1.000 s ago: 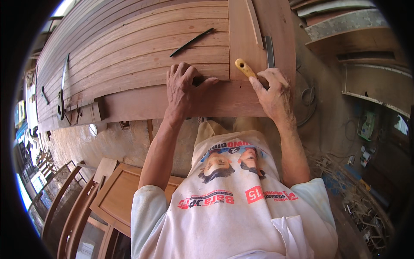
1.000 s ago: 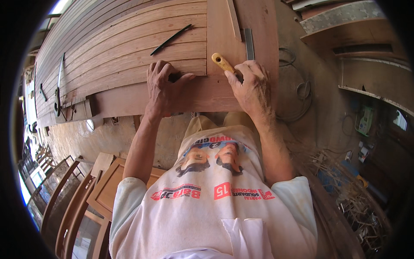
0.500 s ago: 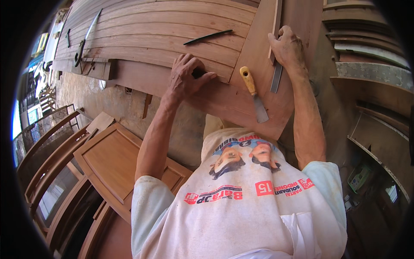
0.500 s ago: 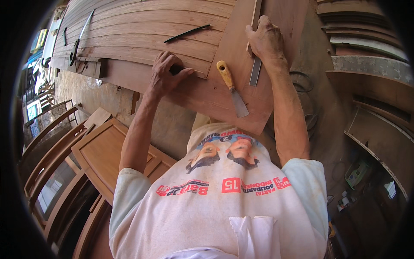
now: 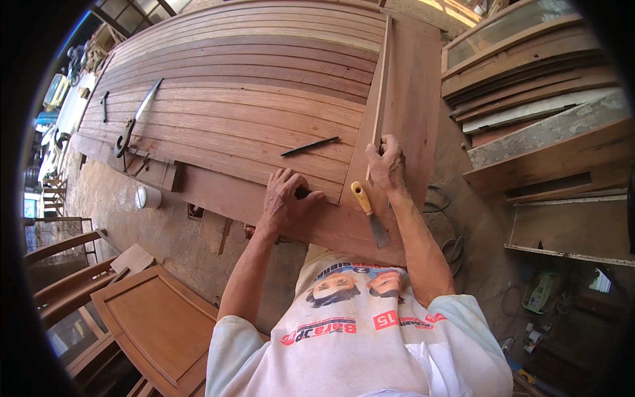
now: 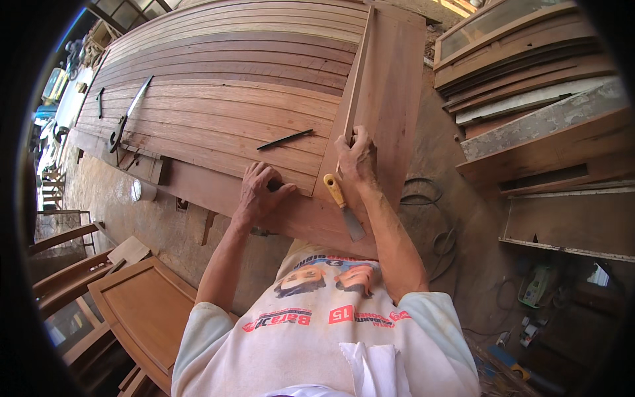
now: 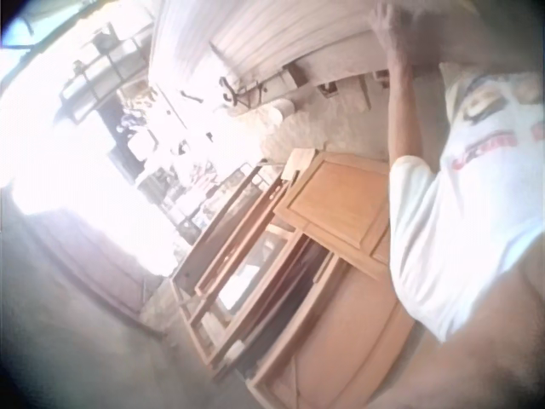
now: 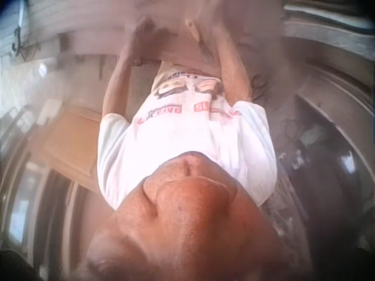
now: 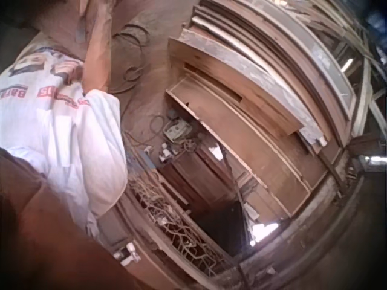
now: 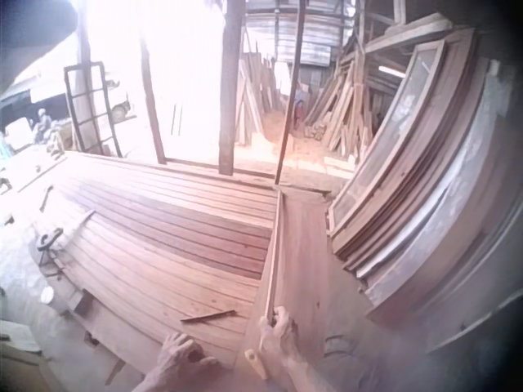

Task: The person saws a wooden trim piece to length using a hand saw and then uses a putty knife to fit the piece into a groove on a large wooden door.

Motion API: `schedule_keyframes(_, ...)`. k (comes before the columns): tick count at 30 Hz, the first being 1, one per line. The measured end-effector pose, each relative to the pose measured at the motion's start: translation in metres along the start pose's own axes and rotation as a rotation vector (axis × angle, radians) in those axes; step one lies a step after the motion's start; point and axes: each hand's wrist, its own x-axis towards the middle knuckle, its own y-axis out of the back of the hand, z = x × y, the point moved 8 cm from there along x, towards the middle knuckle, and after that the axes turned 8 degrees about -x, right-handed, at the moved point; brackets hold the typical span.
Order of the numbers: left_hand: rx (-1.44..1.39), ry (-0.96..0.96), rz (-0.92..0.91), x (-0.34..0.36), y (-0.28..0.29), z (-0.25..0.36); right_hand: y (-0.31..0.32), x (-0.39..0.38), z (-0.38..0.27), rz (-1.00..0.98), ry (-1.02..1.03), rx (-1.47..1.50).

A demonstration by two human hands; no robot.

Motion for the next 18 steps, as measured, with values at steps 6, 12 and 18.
schedule_keyframes(6,-0.040,-0.016,0.002,-0.004,0.000,-0.004,-0.022,-0.040,-0.012,0.004,-0.035,0.021)
schedule_keyframes(12,-0.072,-0.008,0.003,-0.004,0.002,-0.005,-0.030,-0.047,-0.032,-0.062,-0.094,-0.158)
schedule_keyframes(18,-0.083,-0.051,0.028,-0.006,0.001,-0.007,-0.034,-0.039,-0.035,-0.193,-0.165,-0.277)
